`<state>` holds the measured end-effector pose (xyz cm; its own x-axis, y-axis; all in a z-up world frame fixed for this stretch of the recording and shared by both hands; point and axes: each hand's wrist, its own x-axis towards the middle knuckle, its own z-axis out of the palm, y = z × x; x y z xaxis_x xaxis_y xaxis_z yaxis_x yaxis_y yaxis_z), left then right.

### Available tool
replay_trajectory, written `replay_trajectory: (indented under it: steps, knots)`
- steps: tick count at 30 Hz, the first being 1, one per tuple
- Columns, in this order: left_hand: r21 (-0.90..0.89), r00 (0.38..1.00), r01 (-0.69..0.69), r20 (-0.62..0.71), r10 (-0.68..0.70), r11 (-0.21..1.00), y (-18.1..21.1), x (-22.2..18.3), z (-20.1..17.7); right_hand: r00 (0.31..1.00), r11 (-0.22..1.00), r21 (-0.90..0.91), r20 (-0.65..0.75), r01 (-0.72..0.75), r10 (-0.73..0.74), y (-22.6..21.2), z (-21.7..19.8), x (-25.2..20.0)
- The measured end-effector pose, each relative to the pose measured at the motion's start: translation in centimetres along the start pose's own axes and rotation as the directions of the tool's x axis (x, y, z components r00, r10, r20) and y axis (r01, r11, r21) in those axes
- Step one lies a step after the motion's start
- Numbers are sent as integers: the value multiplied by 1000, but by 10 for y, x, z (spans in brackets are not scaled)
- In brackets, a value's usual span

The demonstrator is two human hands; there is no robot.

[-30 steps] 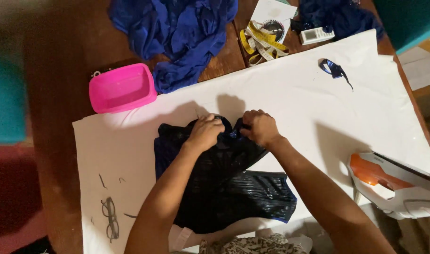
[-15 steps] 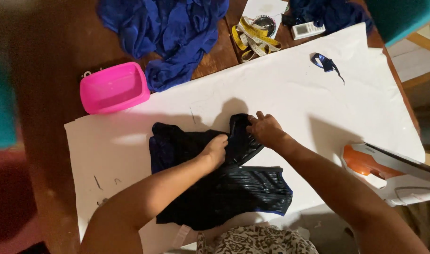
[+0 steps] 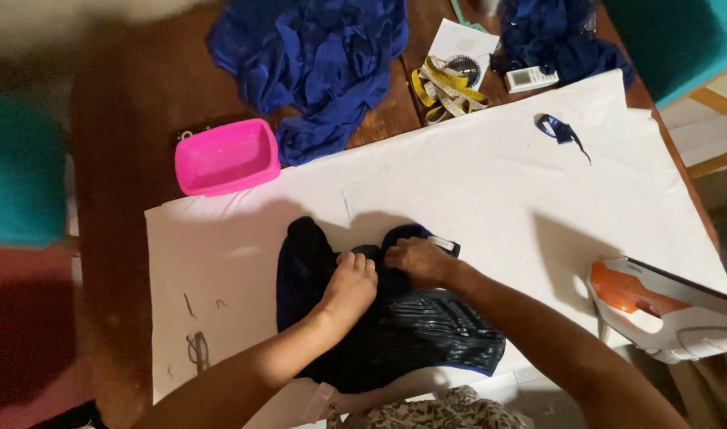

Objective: Using an electric iron to press seams and smooth the fabric of a black garment on a work table.

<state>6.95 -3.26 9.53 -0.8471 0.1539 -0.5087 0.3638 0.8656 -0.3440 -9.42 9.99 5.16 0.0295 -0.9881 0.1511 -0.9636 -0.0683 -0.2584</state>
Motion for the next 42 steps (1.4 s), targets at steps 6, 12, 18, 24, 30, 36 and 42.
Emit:
replay_trajectory:
  steps: [6,12,18,24,30,36,42]
  knots:
    - [-138,854,-16,-516,-58,990,-20,-58,-17,839,958,-279,506,-62,202,12,14,-3]
    - [-227,794,104,-567,-219,968,-52,-89,-12,977,856,-491,204,164,-70,21,-96,-16]
    - [-291,754,89,-605,-255,953,-100,-137,-66,964,812,-521,100,263,-248,-16,-230,-26]
    - [-397,759,-47,-611,-225,917,-113,-187,-132,979,932,-302,30,202,-202,-54,-329,-30]
    - [-530,649,-109,-679,-344,841,-111,-206,-166,984,954,-249,-19,168,-178,-63,-372,-44]
    - [-541,453,-140,-780,-432,829,-106,-210,-192,982,983,-176,-173,47,-77,-80,-408,-51]
    - [-638,330,-260,-764,-554,724,-95,-198,-198,948,814,-561,-316,-153,-39,-88,-426,-51]
